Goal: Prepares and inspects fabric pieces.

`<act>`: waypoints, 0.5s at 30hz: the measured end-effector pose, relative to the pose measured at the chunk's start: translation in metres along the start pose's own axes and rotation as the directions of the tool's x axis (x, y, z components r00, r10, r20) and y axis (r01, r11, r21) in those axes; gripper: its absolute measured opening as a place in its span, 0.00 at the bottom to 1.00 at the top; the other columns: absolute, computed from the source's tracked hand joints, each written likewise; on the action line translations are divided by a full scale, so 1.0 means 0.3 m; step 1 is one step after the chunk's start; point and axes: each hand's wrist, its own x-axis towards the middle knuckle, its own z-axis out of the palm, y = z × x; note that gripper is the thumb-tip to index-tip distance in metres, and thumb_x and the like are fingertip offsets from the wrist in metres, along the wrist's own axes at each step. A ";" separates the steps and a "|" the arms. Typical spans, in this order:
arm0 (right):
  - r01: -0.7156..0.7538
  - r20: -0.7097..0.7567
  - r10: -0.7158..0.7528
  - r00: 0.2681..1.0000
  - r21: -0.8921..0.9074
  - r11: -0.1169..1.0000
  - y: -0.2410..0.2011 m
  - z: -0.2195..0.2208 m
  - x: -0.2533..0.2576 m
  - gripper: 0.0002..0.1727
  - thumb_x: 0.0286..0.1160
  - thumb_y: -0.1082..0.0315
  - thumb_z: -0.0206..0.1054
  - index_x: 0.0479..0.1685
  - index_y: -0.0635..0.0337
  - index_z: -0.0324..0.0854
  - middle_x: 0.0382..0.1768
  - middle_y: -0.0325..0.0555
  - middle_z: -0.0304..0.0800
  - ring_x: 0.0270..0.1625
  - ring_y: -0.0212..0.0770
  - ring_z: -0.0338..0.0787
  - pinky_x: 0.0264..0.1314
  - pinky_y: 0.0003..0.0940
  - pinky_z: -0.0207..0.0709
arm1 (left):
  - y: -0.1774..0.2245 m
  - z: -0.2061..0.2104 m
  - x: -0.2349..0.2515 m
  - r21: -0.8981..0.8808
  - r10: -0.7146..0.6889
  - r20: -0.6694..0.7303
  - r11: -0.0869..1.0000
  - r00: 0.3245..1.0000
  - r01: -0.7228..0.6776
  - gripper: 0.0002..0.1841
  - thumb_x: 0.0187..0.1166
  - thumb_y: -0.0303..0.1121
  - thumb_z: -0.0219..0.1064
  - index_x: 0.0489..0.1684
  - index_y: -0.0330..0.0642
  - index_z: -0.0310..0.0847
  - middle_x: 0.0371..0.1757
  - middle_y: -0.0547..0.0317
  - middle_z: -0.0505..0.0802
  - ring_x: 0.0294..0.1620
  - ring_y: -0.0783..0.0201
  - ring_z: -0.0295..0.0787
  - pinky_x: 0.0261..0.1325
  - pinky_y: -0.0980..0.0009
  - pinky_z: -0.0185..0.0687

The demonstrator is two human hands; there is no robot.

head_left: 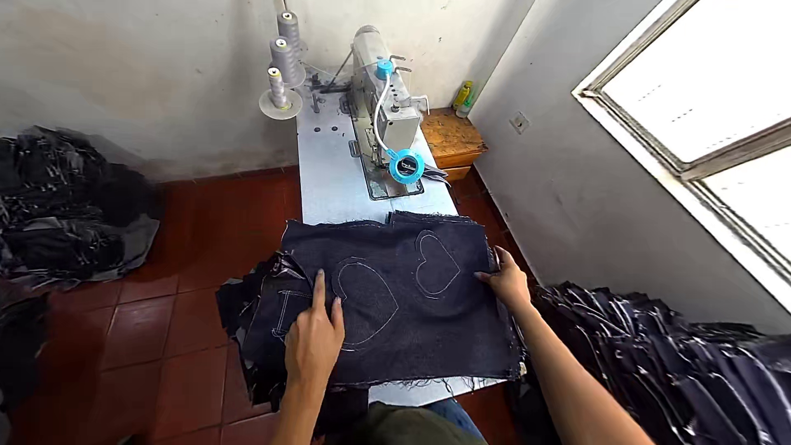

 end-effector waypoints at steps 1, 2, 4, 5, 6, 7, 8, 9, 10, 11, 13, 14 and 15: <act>-0.007 -0.085 -0.001 0.996 -0.092 0.996 -0.052 -0.018 -0.046 0.46 0.67 0.68 0.80 0.89 0.56 0.62 0.61 0.68 0.88 0.61 0.72 0.88 0.62 0.72 0.77 | 0.013 -0.014 0.030 0.020 -0.049 0.063 0.999 0.997 0.048 0.33 0.83 0.45 0.63 0.88 0.43 0.68 0.24 0.42 0.92 0.27 0.38 0.92 0.33 0.41 0.85; 0.013 -0.145 -0.036 0.989 -0.157 0.988 -0.111 -0.035 -0.110 0.42 0.72 0.66 0.76 0.89 0.58 0.62 0.67 0.71 0.83 0.65 0.73 0.85 0.63 0.72 0.77 | 0.030 -0.024 0.053 0.043 -0.083 0.096 0.996 0.992 0.079 0.35 0.82 0.47 0.63 0.89 0.43 0.65 0.26 0.42 0.93 0.29 0.38 0.93 0.35 0.41 0.85; 0.200 -0.136 -0.231 0.963 -0.209 0.957 -0.215 -0.023 -0.257 0.36 0.77 0.57 0.73 0.84 0.62 0.69 0.67 0.74 0.80 0.64 0.74 0.85 0.60 0.69 0.80 | 0.061 -0.030 0.078 0.100 -0.146 0.148 0.986 0.978 0.132 0.38 0.82 0.50 0.62 0.91 0.41 0.60 0.30 0.44 0.94 0.33 0.39 0.94 0.38 0.43 0.86; 0.324 -0.057 -0.341 0.938 -0.199 0.925 -0.264 0.020 -0.324 0.34 0.79 0.51 0.70 0.81 0.60 0.73 0.61 0.69 0.85 0.59 0.69 0.89 0.58 0.65 0.82 | 0.076 -0.030 0.087 0.140 -0.190 0.194 0.976 0.962 0.165 0.39 0.83 0.50 0.61 0.93 0.42 0.57 0.32 0.45 0.95 0.36 0.40 0.95 0.41 0.44 0.87; 0.417 0.057 -0.414 0.909 -0.170 0.893 -0.309 0.084 -0.375 0.35 0.79 0.44 0.68 0.82 0.53 0.75 0.55 0.61 0.91 0.52 0.62 0.92 0.54 0.63 0.85 | 0.090 -0.033 0.100 0.182 -0.229 0.243 0.965 0.942 0.188 0.39 0.84 0.51 0.59 0.94 0.43 0.55 0.36 0.45 0.96 0.40 0.42 0.95 0.44 0.45 0.87; 0.454 0.200 -0.422 0.884 -0.152 0.878 -0.344 0.156 -0.403 0.39 0.78 0.36 0.64 0.87 0.44 0.71 0.53 0.56 0.94 0.49 0.58 0.94 0.53 0.62 0.85 | 0.102 -0.044 0.115 0.208 -0.264 0.304 0.956 0.915 0.207 0.39 0.85 0.51 0.57 0.95 0.43 0.52 0.40 0.44 0.96 0.44 0.42 0.96 0.48 0.45 0.87; 0.434 0.338 -0.362 0.869 -0.168 0.885 -0.364 0.224 -0.405 0.44 0.76 0.28 0.58 0.92 0.36 0.63 0.56 0.53 0.94 0.53 0.58 0.94 0.56 0.63 0.84 | 0.111 -0.060 0.130 0.225 -0.291 0.373 0.949 0.881 0.218 0.39 0.87 0.51 0.55 0.96 0.45 0.49 0.44 0.43 0.96 0.49 0.43 0.95 0.52 0.46 0.87; 0.392 0.421 -0.278 0.863 -0.213 0.895 -0.367 0.280 -0.382 0.46 0.75 0.23 0.52 0.94 0.29 0.56 0.59 0.53 0.93 0.57 0.59 0.93 0.60 0.63 0.83 | 0.110 -0.075 0.143 0.224 -0.294 0.424 0.950 0.857 0.215 0.39 0.87 0.52 0.54 0.96 0.46 0.47 0.47 0.43 0.95 0.52 0.43 0.94 0.55 0.46 0.86; 0.354 0.437 -0.222 0.872 -0.249 0.902 -0.357 0.322 -0.347 0.46 0.76 0.22 0.49 0.95 0.27 0.54 0.60 0.54 0.93 0.59 0.61 0.93 0.60 0.65 0.82 | 0.092 -0.081 0.142 0.188 -0.257 0.427 0.963 0.867 0.193 0.39 0.87 0.53 0.54 0.96 0.47 0.47 0.48 0.43 0.95 0.53 0.42 0.94 0.56 0.45 0.85; 0.329 0.423 -0.193 0.885 -0.276 0.903 -0.349 0.345 -0.318 0.45 0.76 0.22 0.48 0.94 0.27 0.55 0.58 0.55 0.94 0.57 0.62 0.93 0.58 0.66 0.82 | 0.049 -0.069 0.116 0.113 -0.163 0.333 0.985 0.929 0.132 0.38 0.86 0.53 0.58 0.95 0.47 0.53 0.45 0.43 0.96 0.48 0.41 0.95 0.53 0.44 0.86; 0.321 0.441 -0.154 0.884 -0.333 0.887 -0.357 0.340 -0.284 0.46 0.75 0.20 0.46 0.95 0.26 0.52 0.58 0.58 0.93 0.58 0.64 0.92 0.58 0.66 0.82 | -0.107 0.012 0.022 -0.034 0.144 -0.147 0.988 0.979 -0.151 0.32 0.81 0.49 0.64 0.82 0.39 0.75 0.40 0.46 0.96 0.35 0.46 0.95 0.38 0.48 0.90; 0.324 0.449 -0.147 0.881 -0.350 0.879 -0.360 0.330 -0.274 0.47 0.74 0.19 0.47 0.95 0.25 0.50 0.58 0.59 0.92 0.58 0.64 0.92 0.58 0.66 0.82 | -0.195 0.045 -0.037 -0.053 0.228 -0.314 0.965 0.922 -0.257 0.27 0.83 0.48 0.62 0.73 0.37 0.82 0.44 0.45 0.95 0.40 0.48 0.95 0.44 0.51 0.91; 0.331 0.451 -0.149 0.880 -0.358 0.873 -0.359 0.325 -0.266 0.48 0.73 0.19 0.47 0.95 0.25 0.50 0.59 0.59 0.92 0.59 0.65 0.92 0.58 0.66 0.82 | -0.289 0.081 -0.105 -0.068 0.259 -0.417 0.947 0.871 -0.314 0.23 0.84 0.47 0.60 0.62 0.37 0.85 0.45 0.45 0.94 0.45 0.49 0.93 0.49 0.53 0.90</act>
